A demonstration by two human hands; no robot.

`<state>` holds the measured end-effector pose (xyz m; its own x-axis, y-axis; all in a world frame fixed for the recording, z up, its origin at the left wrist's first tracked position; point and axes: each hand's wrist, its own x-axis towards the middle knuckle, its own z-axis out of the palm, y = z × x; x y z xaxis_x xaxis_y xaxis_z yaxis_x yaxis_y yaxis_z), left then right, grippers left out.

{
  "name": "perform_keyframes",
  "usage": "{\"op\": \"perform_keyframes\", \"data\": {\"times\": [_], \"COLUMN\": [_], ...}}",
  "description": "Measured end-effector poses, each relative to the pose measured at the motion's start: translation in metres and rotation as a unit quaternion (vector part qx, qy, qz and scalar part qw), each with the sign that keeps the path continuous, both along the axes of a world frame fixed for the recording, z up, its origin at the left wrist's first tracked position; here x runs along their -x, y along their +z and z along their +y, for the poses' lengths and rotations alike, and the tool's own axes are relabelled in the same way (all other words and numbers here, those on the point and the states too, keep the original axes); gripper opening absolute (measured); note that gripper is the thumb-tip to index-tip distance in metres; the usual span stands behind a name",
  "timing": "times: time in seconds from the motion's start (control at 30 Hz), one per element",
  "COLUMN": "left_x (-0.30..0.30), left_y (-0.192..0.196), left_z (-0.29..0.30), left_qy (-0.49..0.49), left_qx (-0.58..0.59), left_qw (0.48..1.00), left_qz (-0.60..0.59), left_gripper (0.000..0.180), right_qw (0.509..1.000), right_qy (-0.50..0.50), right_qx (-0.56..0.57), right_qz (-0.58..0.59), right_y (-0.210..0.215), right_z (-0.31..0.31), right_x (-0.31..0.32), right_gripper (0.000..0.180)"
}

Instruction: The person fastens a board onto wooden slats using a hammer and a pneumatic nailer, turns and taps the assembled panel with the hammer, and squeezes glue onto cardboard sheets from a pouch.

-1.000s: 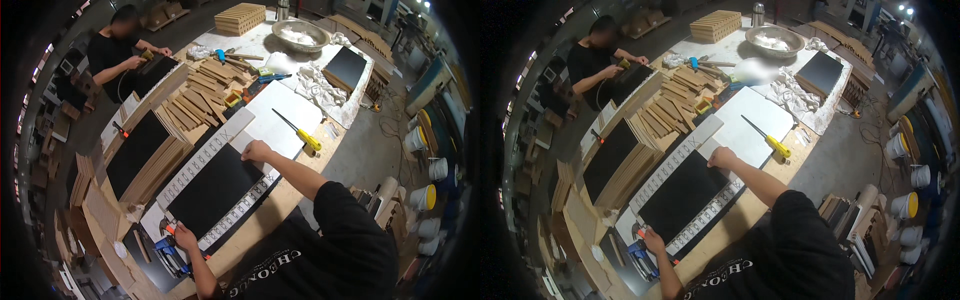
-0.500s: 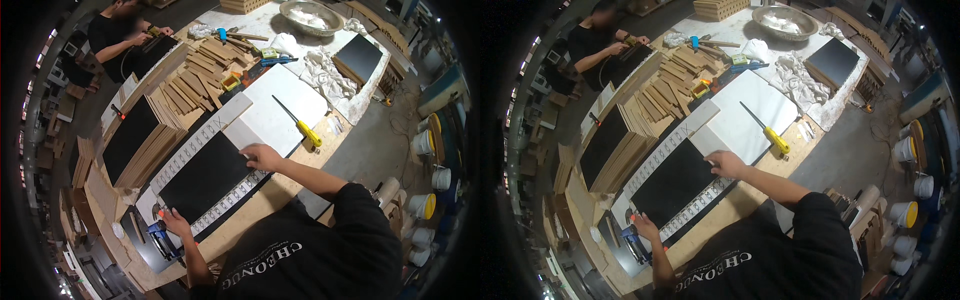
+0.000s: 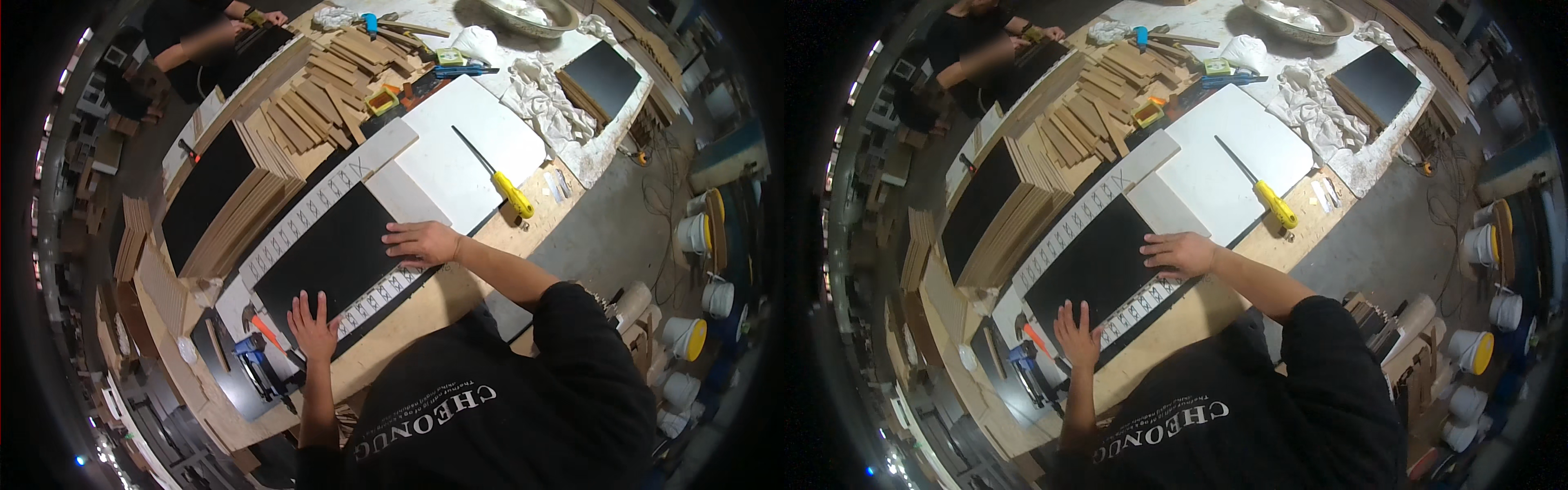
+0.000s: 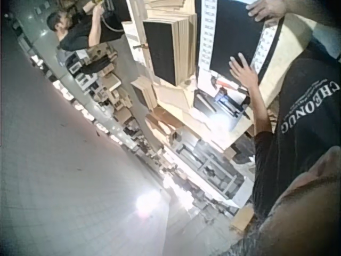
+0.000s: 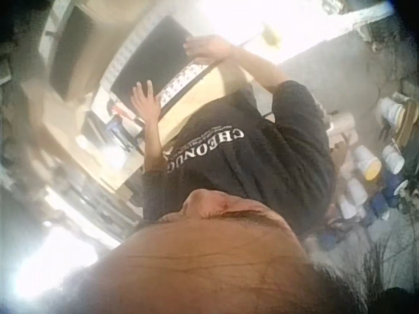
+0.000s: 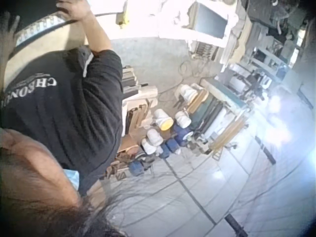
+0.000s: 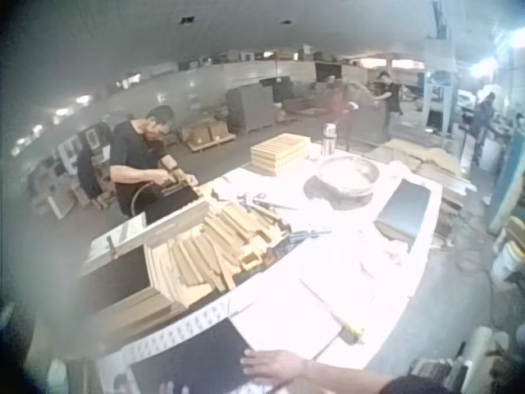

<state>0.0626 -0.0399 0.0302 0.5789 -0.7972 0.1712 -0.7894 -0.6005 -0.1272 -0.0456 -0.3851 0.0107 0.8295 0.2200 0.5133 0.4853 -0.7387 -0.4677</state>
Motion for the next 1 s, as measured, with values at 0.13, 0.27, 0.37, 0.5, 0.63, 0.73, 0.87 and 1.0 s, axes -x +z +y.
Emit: {"op": "perform_keyframes", "data": {"times": [0.13, 0.27, 0.37, 0.5, 0.63, 0.73, 0.87, 1.0], "left_x": [0.001, 0.01, 0.025, 0.023, 0.014, 0.043, 0.044, 0.052], "left_y": [0.006, 0.019, 0.039, -0.009, -0.02, 0.026, 0.026, 0.036], "left_z": [-0.011, -0.061, -0.106, -0.113, -0.111, -0.127, -0.133, -0.127], "left_qy": [0.035, -0.094, -0.145, -0.137, -0.154, -0.164, -0.182, -0.179], "left_qx": [0.001, 0.027, 0.001, 0.053, 0.067, 0.049, 0.086, 0.083], "left_qw": [0.997, 0.991, 0.983, 0.989, 0.986, 0.983, 0.978, 0.98], "left_qz": [0.073, 0.093, 0.108, 0.024, 0.01, -0.074, -0.048, -0.015], "left_gripper": [0.06, 0.067, 0.071, 0.061, 0.058, 0.039, 0.036, 0.041], "right_qw": [0.999, 0.998, 1.0, 1.0, 0.999, 0.999, 0.999, 0.999], "right_qy": [-0.017, -0.03, -0.003, -0.002, -0.004, -0.022, -0.007, 0.033], "right_qx": [0.042, 0.058, -0.014, -0.014, 0.026, 0.008, -0.027, 0.002], "right_qz": [0.006, -0.014, -0.026, -0.022, -0.024, -0.045, -0.017, -0.021], "right_y": [0.004, 0.01, -0.008, -0.014, -0.021, -0.014, -0.019, -0.019], "right_z": [0.0, -0.009, 0.009, 0.019, 0.017, 0.009, 0.005, -0.01], "right_x": [-0.002, 0.009, 0.0, -0.001, -0.007, 0.007, 0.01, 0.009], "right_gripper": [0.032, 0.036, 0.035, 0.04, 0.039, 0.038, 0.037, 0.034]}}
